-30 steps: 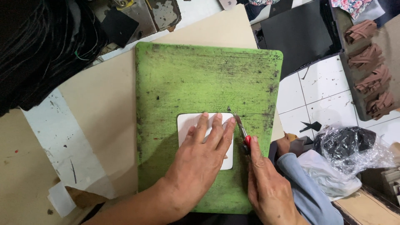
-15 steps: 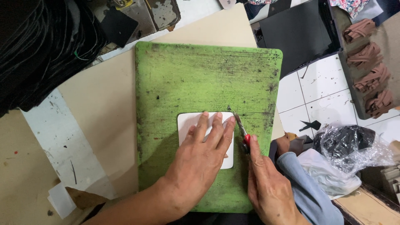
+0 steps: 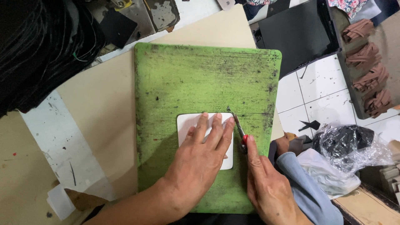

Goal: The person uses a red utility knife to cut a black material on a green cutting board, following a white template. After cutting, the person removes the template and handles the cut black piece, placing it on the board.

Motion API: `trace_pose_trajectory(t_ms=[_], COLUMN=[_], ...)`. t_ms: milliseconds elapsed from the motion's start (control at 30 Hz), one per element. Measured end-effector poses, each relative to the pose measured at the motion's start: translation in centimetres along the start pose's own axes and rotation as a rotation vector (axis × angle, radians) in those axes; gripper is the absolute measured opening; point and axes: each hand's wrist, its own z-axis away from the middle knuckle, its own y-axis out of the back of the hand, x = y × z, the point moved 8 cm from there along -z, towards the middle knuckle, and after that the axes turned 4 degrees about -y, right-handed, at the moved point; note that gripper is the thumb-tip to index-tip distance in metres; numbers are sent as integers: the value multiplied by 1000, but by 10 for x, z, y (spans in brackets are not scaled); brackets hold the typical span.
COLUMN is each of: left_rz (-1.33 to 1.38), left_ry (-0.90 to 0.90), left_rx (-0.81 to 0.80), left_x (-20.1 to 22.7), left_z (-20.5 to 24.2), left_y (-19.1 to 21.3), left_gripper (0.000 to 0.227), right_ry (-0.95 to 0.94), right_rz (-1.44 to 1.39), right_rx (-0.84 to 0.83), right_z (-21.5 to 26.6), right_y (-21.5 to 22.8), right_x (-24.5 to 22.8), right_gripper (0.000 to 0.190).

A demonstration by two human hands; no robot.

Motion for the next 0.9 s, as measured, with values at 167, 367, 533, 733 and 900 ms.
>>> trace_pose_trajectory(t_ms=[167,367,533,733,900], left_rz=[-10,-24,-47,-105,-59], left_ry=[-15,1,-16,-32,-9], left_rx=[-18,-12,-37,-13,31], left_x=[1,-1,1,2,0], left_z=[-1,-1,-1,-1,-4], left_y=[-3,-2,-5,-2,-5], left_gripper=[68,92,92,91,99], right_ry=[7,-34,-80,-294,-296], right_rz=[59,234,211,-219,-398], right_rx=[-48,-152,-164,3,264], right_z=[-3,5,4,-4,11], right_y=[-6,-21,-15,36,42], right_x=[0,7,19,31,57], right_gripper=[90,102,103,68,25])
